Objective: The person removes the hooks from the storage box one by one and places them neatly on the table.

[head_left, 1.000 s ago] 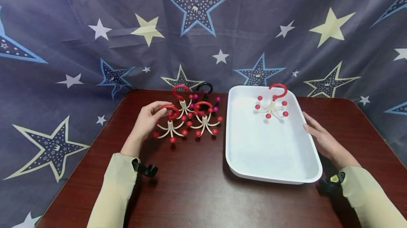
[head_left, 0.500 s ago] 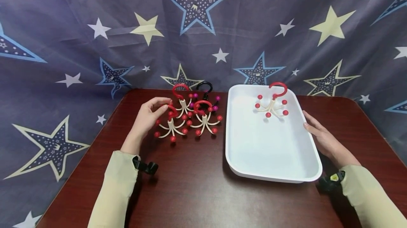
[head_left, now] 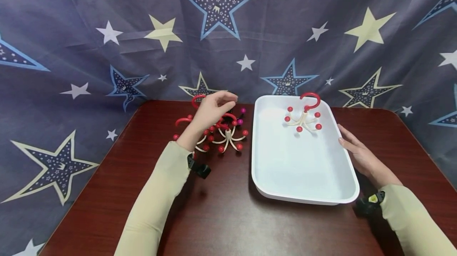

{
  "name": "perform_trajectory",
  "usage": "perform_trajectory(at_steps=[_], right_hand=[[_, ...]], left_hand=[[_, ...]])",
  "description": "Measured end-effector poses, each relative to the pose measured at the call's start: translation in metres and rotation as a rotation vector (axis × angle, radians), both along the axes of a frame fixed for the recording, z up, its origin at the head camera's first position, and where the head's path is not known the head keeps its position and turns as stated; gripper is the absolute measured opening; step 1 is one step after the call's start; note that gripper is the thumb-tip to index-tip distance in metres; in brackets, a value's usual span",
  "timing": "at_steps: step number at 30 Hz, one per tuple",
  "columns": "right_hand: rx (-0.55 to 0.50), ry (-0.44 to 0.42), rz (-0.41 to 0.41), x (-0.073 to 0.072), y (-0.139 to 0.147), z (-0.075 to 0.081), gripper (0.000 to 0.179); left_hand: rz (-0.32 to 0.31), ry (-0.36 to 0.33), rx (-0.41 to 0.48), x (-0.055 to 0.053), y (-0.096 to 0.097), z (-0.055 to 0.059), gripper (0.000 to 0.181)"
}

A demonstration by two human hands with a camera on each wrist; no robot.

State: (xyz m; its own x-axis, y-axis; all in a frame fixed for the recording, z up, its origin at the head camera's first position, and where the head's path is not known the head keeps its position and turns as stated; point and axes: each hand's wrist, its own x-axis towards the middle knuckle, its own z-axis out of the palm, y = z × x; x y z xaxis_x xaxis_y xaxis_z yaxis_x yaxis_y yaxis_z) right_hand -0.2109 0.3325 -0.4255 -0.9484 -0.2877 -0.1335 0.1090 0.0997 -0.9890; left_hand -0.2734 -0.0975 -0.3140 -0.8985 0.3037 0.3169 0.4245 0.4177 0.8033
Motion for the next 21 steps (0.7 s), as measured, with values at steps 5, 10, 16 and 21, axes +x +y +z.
perform_trajectory(at_steps=[5, 10, 16, 21], right_hand=[[-0.004, 0.002, 0.002, 0.0, -0.001, 0.001, 0.061], [0.005, -0.004, -0.001, 0.001, -0.001, 0.002, 0.061], [-0.01, -0.013, 0.002, 0.001, 0.001, 0.002, 0.062], [0.003, -0.016, -0.001, 0.001, -0.001, 0.003, 0.062]], left_hand=[[0.001, -0.021, -0.094, -0.011, 0.031, 0.006, 0.021], [-0.032, -0.013, -0.179, -0.025, 0.07, 0.007, 0.022], [-0.084, -0.07, -0.239, -0.038, 0.12, -0.003, 0.028], [-0.085, -0.131, -0.273, -0.046, 0.15, -0.012, 0.035]])
